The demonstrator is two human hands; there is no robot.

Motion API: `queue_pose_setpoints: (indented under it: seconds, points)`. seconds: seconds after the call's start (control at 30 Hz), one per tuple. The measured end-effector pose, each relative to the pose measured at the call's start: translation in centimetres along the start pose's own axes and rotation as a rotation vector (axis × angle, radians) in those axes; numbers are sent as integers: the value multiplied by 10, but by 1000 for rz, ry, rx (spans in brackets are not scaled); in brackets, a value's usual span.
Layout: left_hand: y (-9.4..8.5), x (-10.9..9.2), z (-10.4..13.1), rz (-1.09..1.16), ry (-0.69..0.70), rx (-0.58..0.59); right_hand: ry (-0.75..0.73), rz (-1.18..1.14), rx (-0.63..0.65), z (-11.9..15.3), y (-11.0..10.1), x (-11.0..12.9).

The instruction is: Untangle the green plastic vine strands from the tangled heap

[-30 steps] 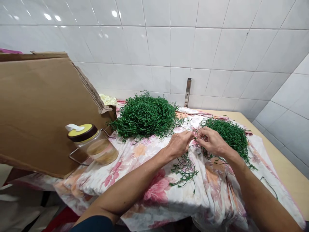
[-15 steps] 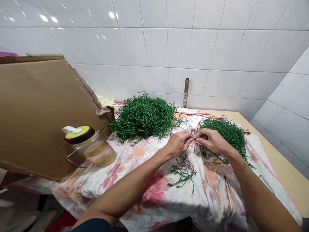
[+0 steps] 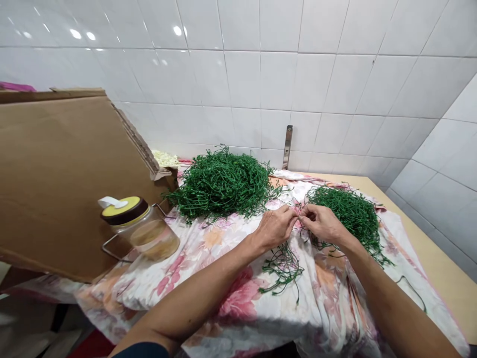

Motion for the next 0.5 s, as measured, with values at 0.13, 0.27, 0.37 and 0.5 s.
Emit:
queue_pose_setpoints:
  seconds: [0.13,0.27,0.37,0.5]
  points:
    - [5,1,0,-73,-18,40,26,58,-16,0,3,-2]
    - [12,2,1,-129,-17,78,40,142,-37,0,6,-4]
    - [16,1,1,-151,-10,113,31,220,-51,1,5,-1]
    - [23,1,2,-192,-6,200,39,310,-42,3,8,3]
Point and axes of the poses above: each hand's wrist, its own z-axis away from the middle knuckle, its own y-axis out of the palm, x = y × z, the point moved 9 cm from there along -z, towards the middle knuckle
